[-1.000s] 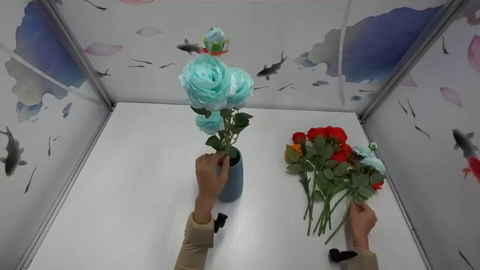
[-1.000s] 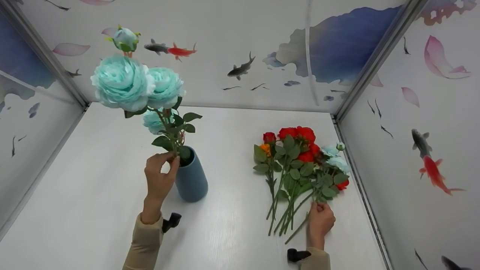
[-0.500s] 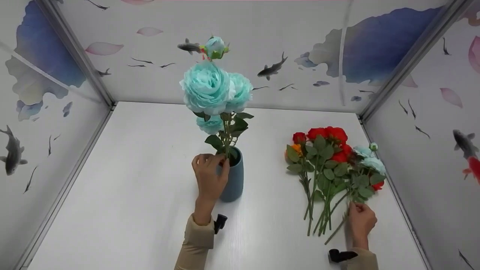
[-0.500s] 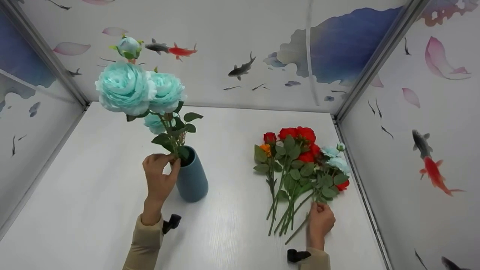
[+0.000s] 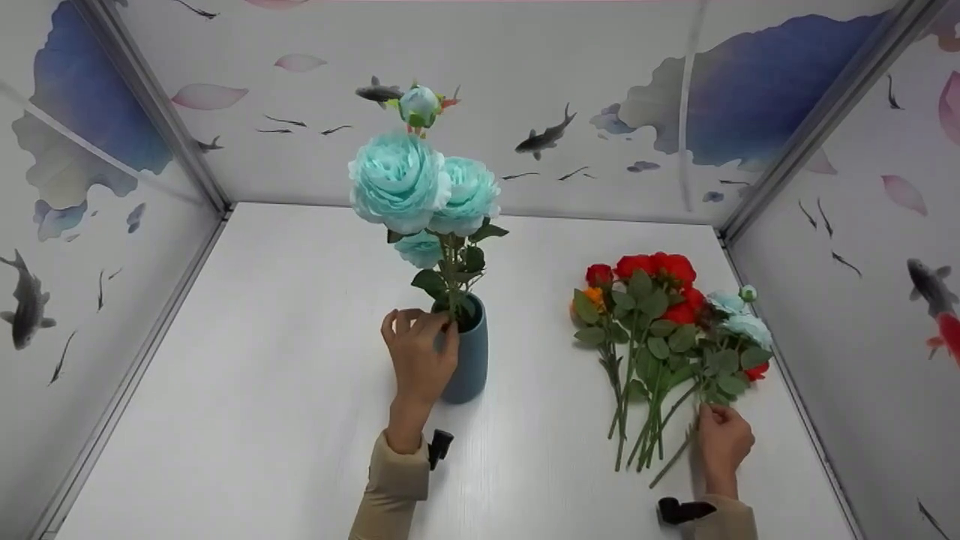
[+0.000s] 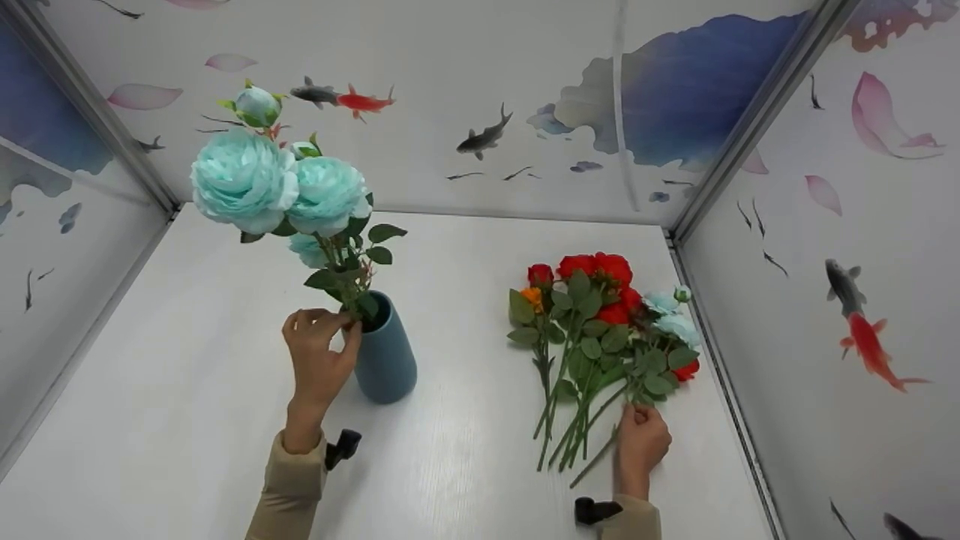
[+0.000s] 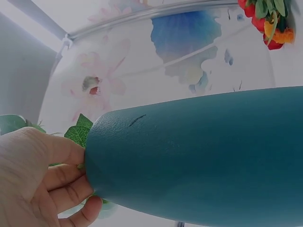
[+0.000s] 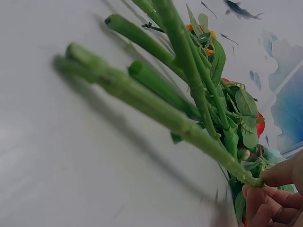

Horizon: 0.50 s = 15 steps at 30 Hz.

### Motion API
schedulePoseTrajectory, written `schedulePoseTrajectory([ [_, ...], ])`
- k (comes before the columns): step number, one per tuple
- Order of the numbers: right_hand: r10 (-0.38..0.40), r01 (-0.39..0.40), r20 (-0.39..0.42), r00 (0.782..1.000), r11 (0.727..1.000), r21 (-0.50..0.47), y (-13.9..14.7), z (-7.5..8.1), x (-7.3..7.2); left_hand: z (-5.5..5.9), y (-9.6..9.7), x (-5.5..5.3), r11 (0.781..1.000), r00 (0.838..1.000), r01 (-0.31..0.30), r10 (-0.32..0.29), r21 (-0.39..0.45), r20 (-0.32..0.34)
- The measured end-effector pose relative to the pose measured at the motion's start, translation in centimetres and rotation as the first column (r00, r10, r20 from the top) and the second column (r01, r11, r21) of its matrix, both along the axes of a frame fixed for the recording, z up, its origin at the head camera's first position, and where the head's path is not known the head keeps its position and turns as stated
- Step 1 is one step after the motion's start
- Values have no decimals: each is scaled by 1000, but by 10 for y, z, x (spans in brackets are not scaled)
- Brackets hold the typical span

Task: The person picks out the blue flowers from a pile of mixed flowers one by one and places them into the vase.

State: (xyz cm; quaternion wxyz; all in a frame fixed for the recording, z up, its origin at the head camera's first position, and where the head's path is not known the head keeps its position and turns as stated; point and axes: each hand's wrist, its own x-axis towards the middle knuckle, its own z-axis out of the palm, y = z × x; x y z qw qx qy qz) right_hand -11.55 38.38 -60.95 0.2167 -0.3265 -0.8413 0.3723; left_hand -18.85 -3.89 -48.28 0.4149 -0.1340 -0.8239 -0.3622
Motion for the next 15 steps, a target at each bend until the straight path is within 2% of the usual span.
schedulePoseTrajectory([
  [4, -1, 1, 3, 1000, 1000, -4, 0, 1, 0, 2, -1, 1, 999, 1000, 15, -15, 32, 0],
  [7, -1, 1, 6, 1000, 1000, 1, 0, 1, 0, 2, -2, 0, 993, 997, 75, -73, 90, -20],
  [11, 3, -3, 11, 1000, 1000, 3, -1, 2, 0, 0, -3, -2, 962, 980, 196, -184, 188, -83],
  [15, -3, 3, 20, 1000, 1000, -3, -1, 3, 0, -1, -3, -4, 933, 962, 262, -234, 245, -138],
])
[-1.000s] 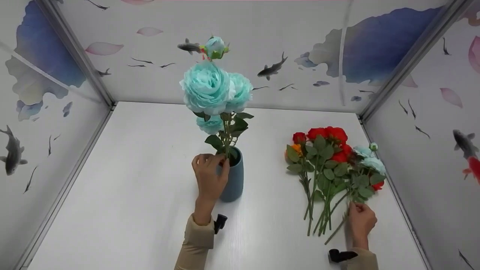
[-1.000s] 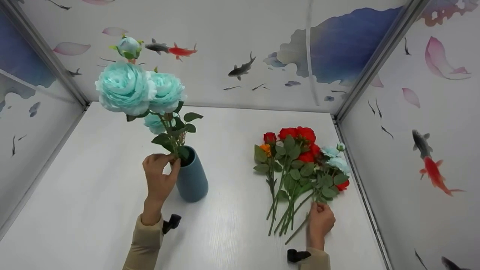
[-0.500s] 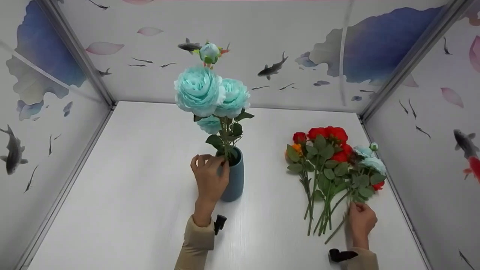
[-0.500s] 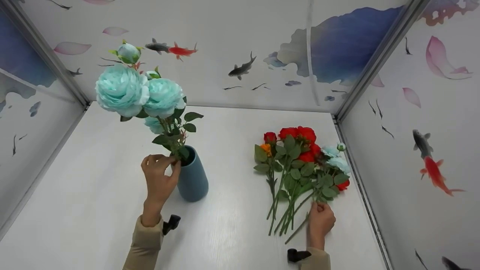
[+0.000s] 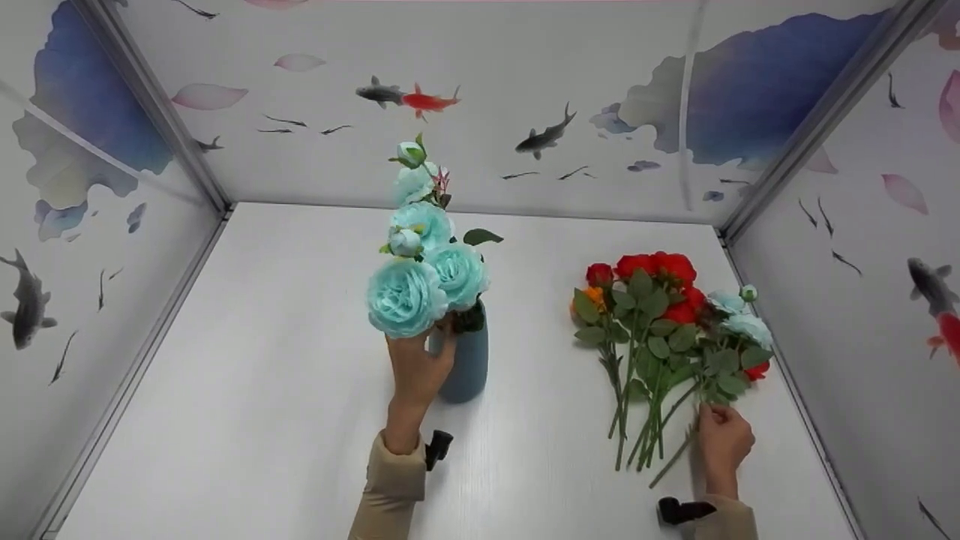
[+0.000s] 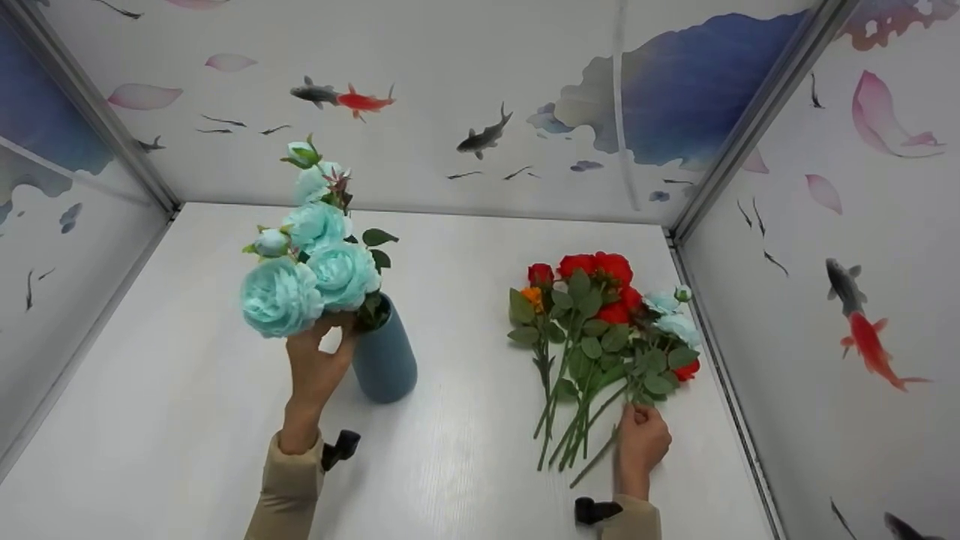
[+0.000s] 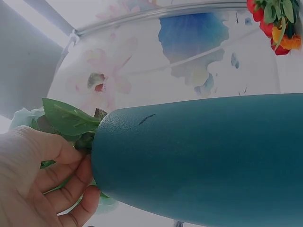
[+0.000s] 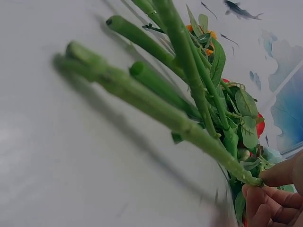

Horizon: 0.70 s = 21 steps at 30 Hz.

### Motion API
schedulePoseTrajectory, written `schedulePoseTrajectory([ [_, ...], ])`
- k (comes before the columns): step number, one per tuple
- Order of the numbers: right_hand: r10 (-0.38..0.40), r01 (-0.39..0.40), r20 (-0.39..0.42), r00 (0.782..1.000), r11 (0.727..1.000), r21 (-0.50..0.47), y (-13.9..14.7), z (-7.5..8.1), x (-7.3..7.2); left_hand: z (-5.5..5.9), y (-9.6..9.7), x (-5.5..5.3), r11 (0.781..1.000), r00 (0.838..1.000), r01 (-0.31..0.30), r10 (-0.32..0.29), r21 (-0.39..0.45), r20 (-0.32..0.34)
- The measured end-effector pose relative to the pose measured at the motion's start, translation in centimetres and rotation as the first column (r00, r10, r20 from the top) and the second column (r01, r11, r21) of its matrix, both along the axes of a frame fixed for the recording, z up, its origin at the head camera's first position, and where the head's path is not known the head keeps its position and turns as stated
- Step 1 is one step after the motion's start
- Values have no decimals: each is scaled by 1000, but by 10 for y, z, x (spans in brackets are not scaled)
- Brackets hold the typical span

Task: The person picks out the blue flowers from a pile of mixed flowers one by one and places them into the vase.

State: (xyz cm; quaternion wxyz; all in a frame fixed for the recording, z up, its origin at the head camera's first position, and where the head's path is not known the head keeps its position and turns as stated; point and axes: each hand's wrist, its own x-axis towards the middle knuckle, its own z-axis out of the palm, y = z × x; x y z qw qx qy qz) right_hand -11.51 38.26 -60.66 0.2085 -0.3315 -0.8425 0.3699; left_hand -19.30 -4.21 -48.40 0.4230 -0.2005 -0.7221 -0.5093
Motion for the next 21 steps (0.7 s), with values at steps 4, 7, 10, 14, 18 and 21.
schedulePoseTrajectory([
  [4, 3, -3, -9, 1000, 1000, 2, 1, -1, 1, 1, 1, -1, 1000, 1000, -2, 2, -7, 2],
  [7, 17, -16, -16, 1000, 1000, 6, 1, -2, 1, 0, 1, 0, 999, 999, -28, 29, -29, 20],
  [10, 28, -28, -13, 1000, 1000, 3, 1, -1, 1, 0, 1, 1, 999, 999, -40, 41, -34, 29],
  [14, 33, -33, -7, 999, 999, 10, 2, 1, 0, 1, 2, 2, 999, 999, -34, 34, -22, 10],
  [18, 22, -22, -6, 1000, 1000, 6, 2, 4, -1, 1, 2, 4, 1000, 1000, -24, 24, -5, 2],
  [21, -9, 8, -27, 1000, 999, -31, 1, 8, -2, 1, 1, 5, 1000, 1000, -12, 12, 3, 9],
])
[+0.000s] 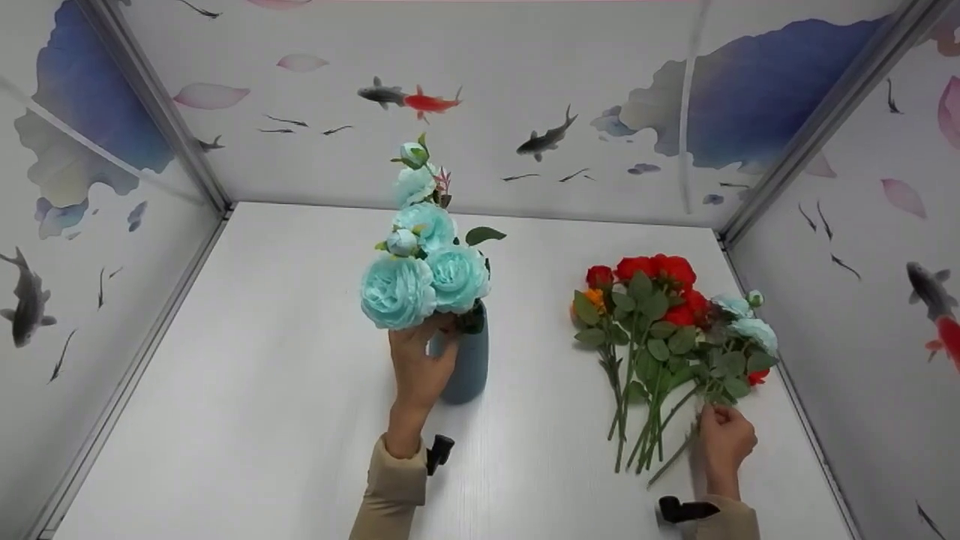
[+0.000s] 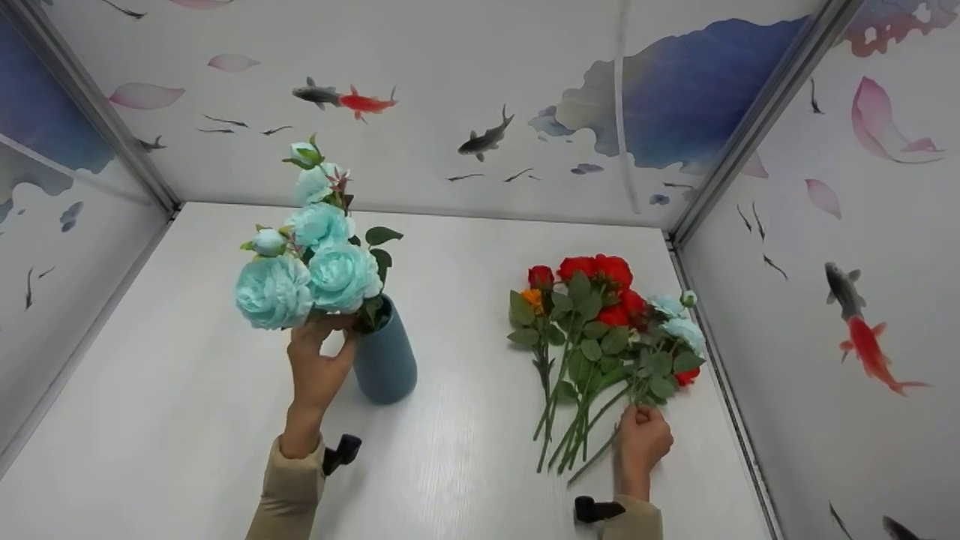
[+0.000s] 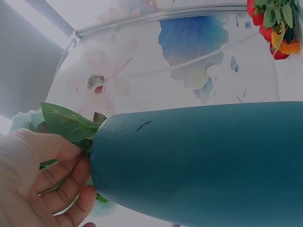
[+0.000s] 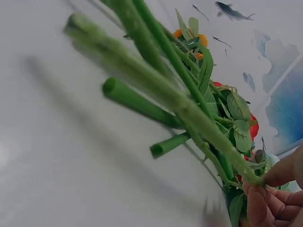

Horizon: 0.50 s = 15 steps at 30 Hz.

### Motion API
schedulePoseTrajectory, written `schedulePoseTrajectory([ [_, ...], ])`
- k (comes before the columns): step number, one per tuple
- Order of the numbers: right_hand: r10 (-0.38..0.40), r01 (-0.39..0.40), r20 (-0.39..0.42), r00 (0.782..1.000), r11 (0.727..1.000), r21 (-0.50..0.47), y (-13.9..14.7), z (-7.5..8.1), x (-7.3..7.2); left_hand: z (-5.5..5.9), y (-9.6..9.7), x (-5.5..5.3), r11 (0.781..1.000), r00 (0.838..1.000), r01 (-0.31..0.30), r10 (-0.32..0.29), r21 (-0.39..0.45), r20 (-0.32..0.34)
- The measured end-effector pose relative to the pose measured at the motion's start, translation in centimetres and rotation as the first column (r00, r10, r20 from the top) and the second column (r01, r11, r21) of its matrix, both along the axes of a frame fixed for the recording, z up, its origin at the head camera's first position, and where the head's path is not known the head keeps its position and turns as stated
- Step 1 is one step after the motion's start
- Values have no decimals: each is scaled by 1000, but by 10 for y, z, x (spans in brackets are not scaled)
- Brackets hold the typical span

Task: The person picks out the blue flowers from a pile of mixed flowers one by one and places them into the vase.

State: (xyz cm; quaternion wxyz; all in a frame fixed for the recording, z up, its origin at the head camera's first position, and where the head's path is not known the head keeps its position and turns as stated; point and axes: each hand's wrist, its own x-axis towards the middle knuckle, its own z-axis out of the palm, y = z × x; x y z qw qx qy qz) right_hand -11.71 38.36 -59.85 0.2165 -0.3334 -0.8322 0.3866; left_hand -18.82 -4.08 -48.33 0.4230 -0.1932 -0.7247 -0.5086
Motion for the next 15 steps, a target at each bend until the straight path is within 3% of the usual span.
schedulePoseTrajectory([
  [9, -70, 44, -149, 986, 984, -171, -9, 17, 1, -4, 2, 4, 1000, 1000, 25, -25, 17, 17],
  [15, -98, 42, -286, 953, 980, -196, -17, 25, -3, -5, 7, 10, 999, 999, 49, -49, 20, -1],
])
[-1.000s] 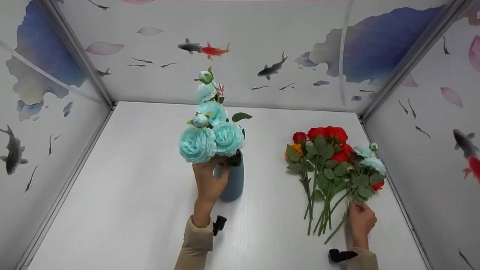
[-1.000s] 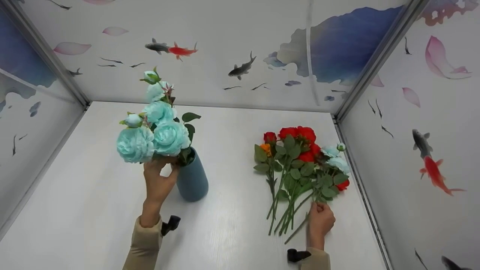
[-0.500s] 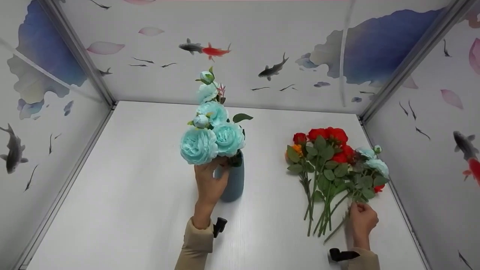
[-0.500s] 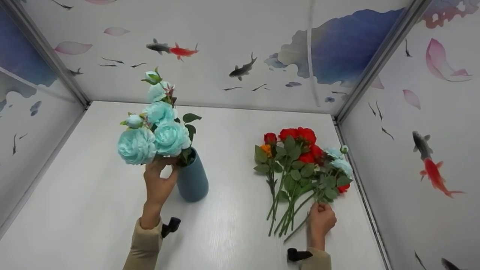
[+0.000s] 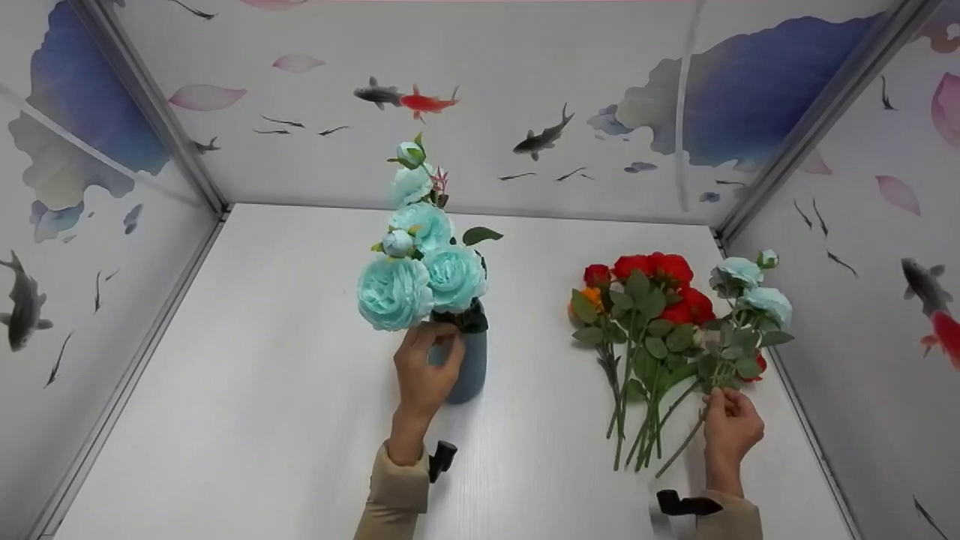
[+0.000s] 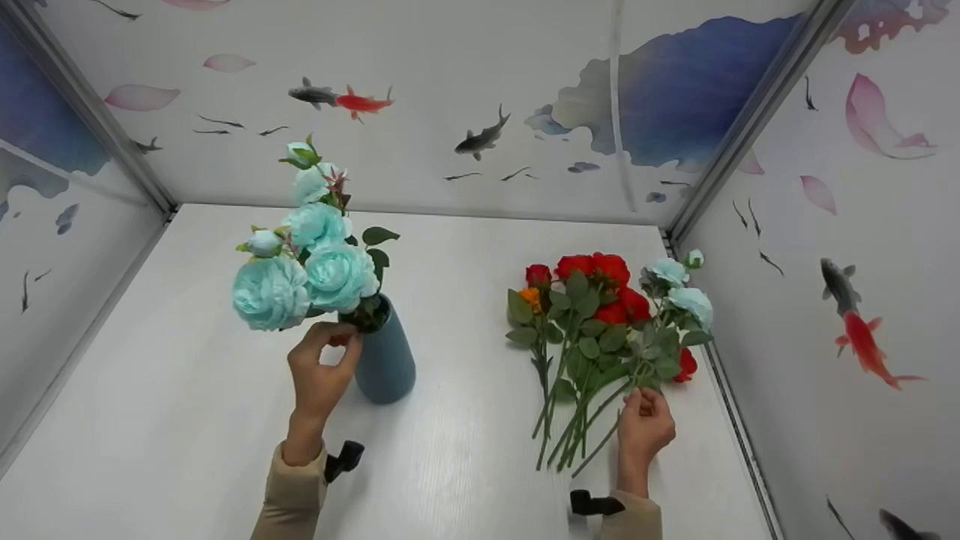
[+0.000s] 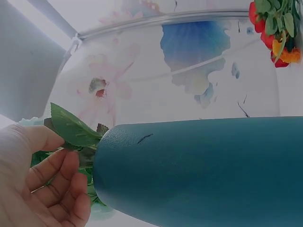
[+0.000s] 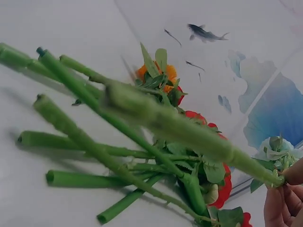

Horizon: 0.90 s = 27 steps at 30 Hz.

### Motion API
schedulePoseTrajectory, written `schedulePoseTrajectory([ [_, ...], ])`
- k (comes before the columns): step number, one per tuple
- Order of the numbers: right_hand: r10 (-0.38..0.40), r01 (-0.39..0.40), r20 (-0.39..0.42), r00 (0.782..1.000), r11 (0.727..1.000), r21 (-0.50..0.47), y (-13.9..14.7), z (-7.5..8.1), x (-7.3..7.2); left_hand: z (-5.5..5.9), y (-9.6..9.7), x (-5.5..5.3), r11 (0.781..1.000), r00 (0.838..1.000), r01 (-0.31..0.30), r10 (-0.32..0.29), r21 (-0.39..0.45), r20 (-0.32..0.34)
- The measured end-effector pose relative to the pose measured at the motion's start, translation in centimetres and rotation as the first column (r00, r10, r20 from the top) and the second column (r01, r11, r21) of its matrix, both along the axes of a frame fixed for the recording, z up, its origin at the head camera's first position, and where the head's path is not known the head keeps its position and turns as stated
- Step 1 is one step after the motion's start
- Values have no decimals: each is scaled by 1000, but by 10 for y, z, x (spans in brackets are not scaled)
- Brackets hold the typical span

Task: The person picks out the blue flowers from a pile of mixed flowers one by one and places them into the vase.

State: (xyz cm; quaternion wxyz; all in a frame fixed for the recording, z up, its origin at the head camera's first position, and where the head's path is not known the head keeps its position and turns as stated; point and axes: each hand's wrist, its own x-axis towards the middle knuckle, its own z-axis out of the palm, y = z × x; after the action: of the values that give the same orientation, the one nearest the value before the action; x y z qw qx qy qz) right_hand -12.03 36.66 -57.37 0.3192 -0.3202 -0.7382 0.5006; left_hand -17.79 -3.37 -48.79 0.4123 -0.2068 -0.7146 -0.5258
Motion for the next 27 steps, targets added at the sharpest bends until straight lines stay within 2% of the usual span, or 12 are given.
schedulePoseTrajectory([
  [3, -6, 5, -74, 997, 1000, -20, -5, 6, -3, 1, 2, 3, 999, 999, 28, -27, 27, -19],
  [8, 40, -45, -164, 986, 999, -28, -19, 22, -7, 3, 8, 8, 997, 990, 48, -41, 55, -133],
  [10, 68, -73, -196, 978, 997, -19, -23, 25, -9, 4, 11, 10, 997, 986, 52, -43, 55, -160],
  [16, 100, -113, -277, 956, 993, -32, -37, 32, -15, 5, 20, 17, 995, 985, 82, -73, 53, -156],
  [21, 145, -175, -377, 915, 984, -46, -57, 52, -14, 7, 28, 21, 991, 980, 130, -123, 35, -155],
  [25, 190, -236, -436, 880, 970, -54, -75, 68, -11, 19, 35, 27, 982, 977, 186, -182, 21, -110],
  [27, 214, -270, -455, 864, 961, -61, -81, 71, -11, 25, 37, 32, 977, 975, 213, -211, 17, -75],
])
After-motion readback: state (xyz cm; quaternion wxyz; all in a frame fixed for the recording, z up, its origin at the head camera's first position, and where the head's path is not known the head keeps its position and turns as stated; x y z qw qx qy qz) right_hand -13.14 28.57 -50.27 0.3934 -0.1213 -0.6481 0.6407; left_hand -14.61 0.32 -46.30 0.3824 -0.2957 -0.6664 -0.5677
